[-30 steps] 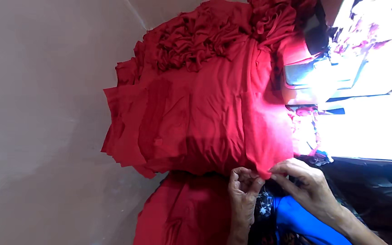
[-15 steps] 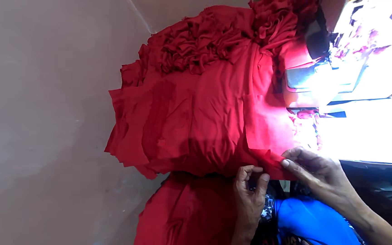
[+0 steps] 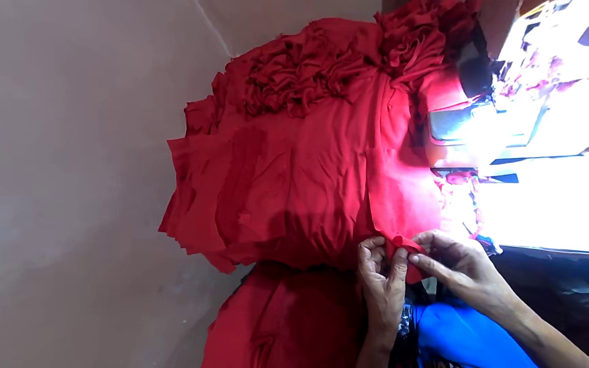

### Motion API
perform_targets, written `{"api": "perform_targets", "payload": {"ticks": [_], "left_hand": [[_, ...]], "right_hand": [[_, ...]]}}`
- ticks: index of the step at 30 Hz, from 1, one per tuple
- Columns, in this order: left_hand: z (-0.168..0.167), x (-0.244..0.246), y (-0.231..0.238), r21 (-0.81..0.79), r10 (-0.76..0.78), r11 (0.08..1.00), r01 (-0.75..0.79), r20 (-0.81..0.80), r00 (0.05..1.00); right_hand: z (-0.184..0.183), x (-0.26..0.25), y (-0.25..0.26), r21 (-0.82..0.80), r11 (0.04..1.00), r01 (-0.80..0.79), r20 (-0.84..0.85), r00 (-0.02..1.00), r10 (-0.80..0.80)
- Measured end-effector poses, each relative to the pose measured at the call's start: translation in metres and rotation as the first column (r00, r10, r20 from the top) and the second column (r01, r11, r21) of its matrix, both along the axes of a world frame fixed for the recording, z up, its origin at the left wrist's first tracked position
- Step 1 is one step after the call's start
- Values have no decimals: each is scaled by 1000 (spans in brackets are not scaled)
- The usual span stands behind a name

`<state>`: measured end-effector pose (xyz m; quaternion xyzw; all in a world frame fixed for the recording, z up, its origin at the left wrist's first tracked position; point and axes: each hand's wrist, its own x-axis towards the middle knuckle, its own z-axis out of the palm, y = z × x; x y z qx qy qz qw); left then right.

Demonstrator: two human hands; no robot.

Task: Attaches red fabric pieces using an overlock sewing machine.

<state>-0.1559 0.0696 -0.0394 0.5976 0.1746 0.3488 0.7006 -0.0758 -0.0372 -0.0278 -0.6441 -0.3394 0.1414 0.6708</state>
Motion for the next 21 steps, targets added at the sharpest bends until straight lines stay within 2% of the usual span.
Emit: {"api": "perform_targets", "payload": {"ticks": [2, 4, 7, 10, 12, 13, 15, 17, 18, 19, 20, 21], "left_hand": [[-3, -4, 4, 106, 41, 994, -34, -64, 997], [-11, -10, 10, 321, 139, 944, -71, -196, 971], [-19, -20, 14, 520, 260, 854, -34, -369, 892], [-15, -23, 14, 684, 392, 724, -89, -302, 869], [-2, -21, 20, 755, 388, 645, -120, -188, 902], [9, -18, 23, 743, 322, 664, -86, -181, 929], [42, -7, 31, 573, 54, 809, 130, -292, 955], [75, 17, 41, 167, -267, 916, 365, -424, 865], [85, 32, 47, -9, -341, 927, 374, -434, 834], [91, 47, 53, -114, -373, 925, 362, -447, 813], [94, 61, 59, -129, -355, 933, 336, -484, 800], [92, 76, 64, -65, -290, 950, 305, -541, 789]], "right_hand": [[7, 7, 0, -56, 995, 82, 33, 996, -80], [23, 20, -1, -90, 979, 182, 149, 974, -168], [66, 43, 0, 1, 962, 274, 277, 924, -263], [102, 52, 2, 130, 953, 272, 399, 866, -302], [111, 50, 1, 174, 952, 252, 463, 832, -305], [111, 47, 0, 168, 955, 245, 486, 822, -296], [103, 40, -4, 129, 967, 218, 519, 816, -254], [91, 34, -9, 84, 980, 180, 544, 816, -196], [84, 32, -12, 74, 984, 161, 549, 818, -175], [77, 30, -15, 71, 987, 144, 544, 824, -159], [71, 28, -17, 63, 990, 128, 533, 834, -142], [67, 27, -20, 54, 993, 108, 514, 849, -120]]}}
